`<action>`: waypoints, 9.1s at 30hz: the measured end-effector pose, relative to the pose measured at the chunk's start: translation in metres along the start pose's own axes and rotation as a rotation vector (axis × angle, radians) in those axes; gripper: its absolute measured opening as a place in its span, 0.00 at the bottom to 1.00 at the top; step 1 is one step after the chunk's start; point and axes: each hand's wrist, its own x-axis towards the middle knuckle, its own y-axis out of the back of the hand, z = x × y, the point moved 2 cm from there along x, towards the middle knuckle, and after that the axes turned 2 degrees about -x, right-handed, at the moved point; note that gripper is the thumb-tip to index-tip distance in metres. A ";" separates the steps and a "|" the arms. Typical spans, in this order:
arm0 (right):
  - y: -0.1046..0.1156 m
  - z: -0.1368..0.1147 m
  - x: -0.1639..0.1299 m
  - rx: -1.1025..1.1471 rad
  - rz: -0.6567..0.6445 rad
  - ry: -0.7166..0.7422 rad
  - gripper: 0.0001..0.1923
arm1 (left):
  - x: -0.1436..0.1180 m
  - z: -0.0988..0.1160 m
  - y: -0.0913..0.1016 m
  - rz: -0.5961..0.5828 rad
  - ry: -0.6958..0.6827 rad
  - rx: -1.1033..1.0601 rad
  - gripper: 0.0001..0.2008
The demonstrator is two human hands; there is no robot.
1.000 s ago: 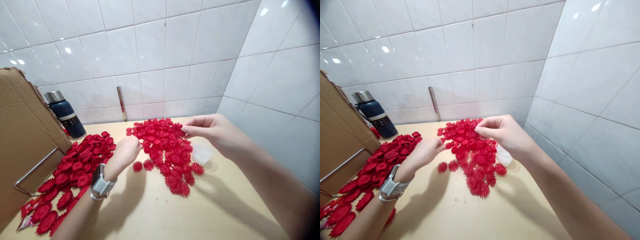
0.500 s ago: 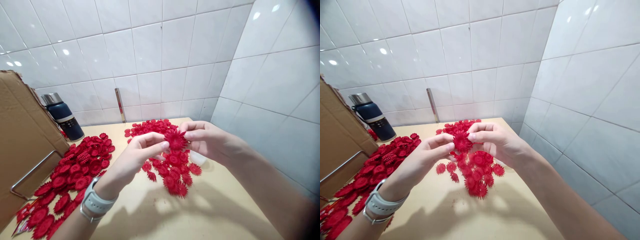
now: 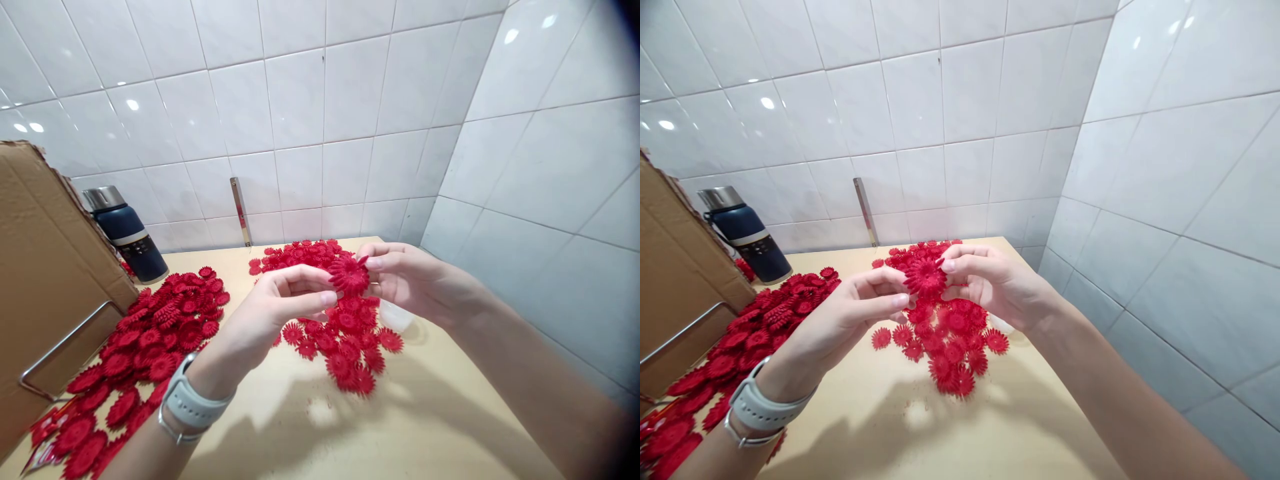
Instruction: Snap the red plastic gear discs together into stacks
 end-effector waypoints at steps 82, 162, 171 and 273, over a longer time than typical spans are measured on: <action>-0.039 -0.005 -0.025 -0.584 0.200 0.527 0.07 | -0.004 0.002 -0.006 0.160 -0.249 0.065 0.10; -0.018 -0.001 -0.013 -0.348 0.038 0.108 0.05 | -0.011 0.003 -0.015 0.069 -0.190 0.398 0.07; -0.027 -0.006 -0.018 -0.440 0.052 0.159 0.03 | -0.011 0.004 -0.014 0.042 -0.178 0.387 0.10; -0.035 -0.015 -0.031 -0.300 -0.153 0.050 0.04 | -0.028 0.020 -0.031 -0.168 -0.467 0.975 0.12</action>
